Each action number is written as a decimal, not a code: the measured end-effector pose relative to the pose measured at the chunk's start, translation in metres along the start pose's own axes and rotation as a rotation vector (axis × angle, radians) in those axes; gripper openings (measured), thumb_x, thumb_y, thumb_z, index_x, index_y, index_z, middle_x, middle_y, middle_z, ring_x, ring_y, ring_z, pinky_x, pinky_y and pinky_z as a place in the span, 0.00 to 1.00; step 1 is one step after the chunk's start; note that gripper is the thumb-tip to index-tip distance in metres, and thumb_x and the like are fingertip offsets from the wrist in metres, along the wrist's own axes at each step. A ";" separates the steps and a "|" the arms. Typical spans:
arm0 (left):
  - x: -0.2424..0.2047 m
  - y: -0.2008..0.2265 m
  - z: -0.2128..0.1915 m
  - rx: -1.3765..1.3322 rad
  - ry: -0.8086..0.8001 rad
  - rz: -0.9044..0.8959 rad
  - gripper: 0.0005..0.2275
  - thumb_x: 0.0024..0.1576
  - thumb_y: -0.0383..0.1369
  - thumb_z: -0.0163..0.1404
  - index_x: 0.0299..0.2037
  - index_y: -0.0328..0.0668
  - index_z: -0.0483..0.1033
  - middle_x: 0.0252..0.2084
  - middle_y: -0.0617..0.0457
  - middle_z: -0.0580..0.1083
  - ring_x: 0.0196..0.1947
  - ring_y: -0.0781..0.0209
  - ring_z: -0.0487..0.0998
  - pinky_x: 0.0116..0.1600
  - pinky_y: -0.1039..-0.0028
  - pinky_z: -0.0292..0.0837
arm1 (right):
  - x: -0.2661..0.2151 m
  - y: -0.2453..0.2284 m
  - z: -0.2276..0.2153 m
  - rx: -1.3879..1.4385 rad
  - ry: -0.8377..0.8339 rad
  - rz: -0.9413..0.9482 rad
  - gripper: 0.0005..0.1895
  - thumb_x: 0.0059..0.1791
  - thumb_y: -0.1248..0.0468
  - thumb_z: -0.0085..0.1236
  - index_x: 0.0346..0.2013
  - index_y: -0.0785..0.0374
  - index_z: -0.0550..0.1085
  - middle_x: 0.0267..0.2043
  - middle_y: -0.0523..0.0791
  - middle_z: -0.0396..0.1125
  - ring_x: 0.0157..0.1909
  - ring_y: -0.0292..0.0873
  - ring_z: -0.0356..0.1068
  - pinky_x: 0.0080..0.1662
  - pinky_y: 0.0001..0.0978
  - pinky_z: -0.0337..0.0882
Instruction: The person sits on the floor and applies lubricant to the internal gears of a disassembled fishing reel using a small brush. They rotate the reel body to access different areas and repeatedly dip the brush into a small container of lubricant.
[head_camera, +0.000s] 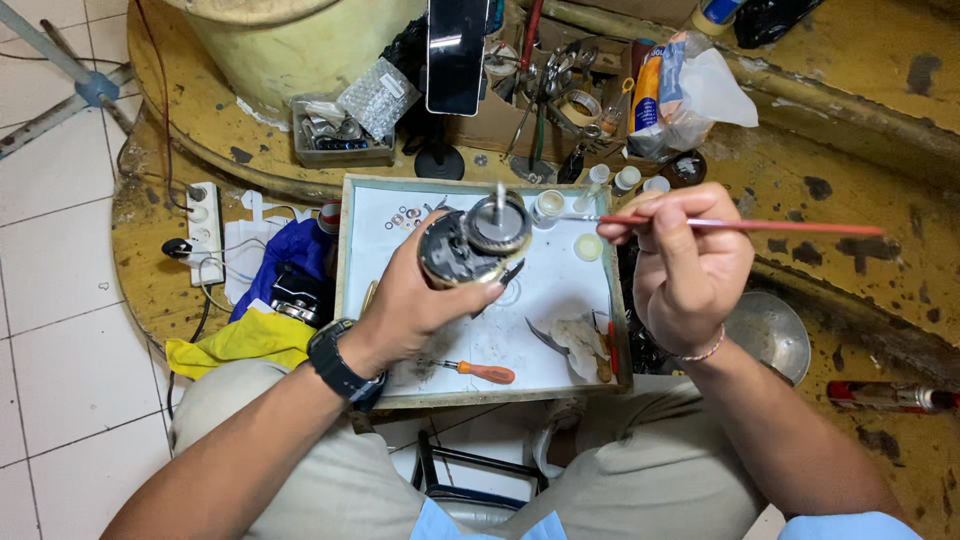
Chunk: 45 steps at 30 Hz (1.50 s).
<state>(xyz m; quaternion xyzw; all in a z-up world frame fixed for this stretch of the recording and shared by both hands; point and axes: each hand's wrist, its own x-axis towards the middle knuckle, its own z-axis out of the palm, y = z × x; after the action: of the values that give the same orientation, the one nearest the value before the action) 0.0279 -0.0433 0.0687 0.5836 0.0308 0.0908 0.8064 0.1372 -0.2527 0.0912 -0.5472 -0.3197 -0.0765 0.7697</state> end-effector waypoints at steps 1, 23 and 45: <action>-0.001 0.001 -0.003 0.000 0.001 -0.001 0.27 0.41 0.31 0.69 0.49 0.32 0.72 0.39 0.42 0.76 0.42 0.56 0.75 0.47 0.62 0.77 | 0.000 0.001 -0.002 0.000 0.000 0.001 0.09 0.58 0.66 0.47 0.37 0.71 0.68 0.29 0.57 0.69 0.32 0.47 0.72 0.39 0.29 0.74; -0.007 -0.016 -0.010 1.161 0.048 0.689 0.21 0.46 0.36 0.67 0.46 0.34 0.76 0.46 0.47 0.72 0.50 0.42 0.76 0.43 0.59 0.80 | -0.002 -0.002 0.007 -0.202 -0.230 0.012 0.09 0.58 0.68 0.48 0.41 0.75 0.71 0.35 0.60 0.72 0.38 0.49 0.74 0.45 0.35 0.74; -0.019 0.000 -0.001 0.959 -0.214 0.563 0.27 0.42 0.42 0.70 0.48 0.37 0.73 0.45 0.48 0.71 0.50 0.44 0.75 0.47 0.60 0.78 | -0.003 -0.011 0.021 -0.061 -0.511 0.176 0.07 0.55 0.63 0.50 0.39 0.64 0.65 0.36 0.56 0.73 0.45 0.49 0.64 0.51 0.40 0.63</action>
<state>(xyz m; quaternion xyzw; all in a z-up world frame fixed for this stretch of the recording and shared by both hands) 0.0089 -0.0457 0.0670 0.8763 -0.1699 0.2184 0.3944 0.1207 -0.2386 0.1021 -0.5974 -0.4522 0.1217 0.6510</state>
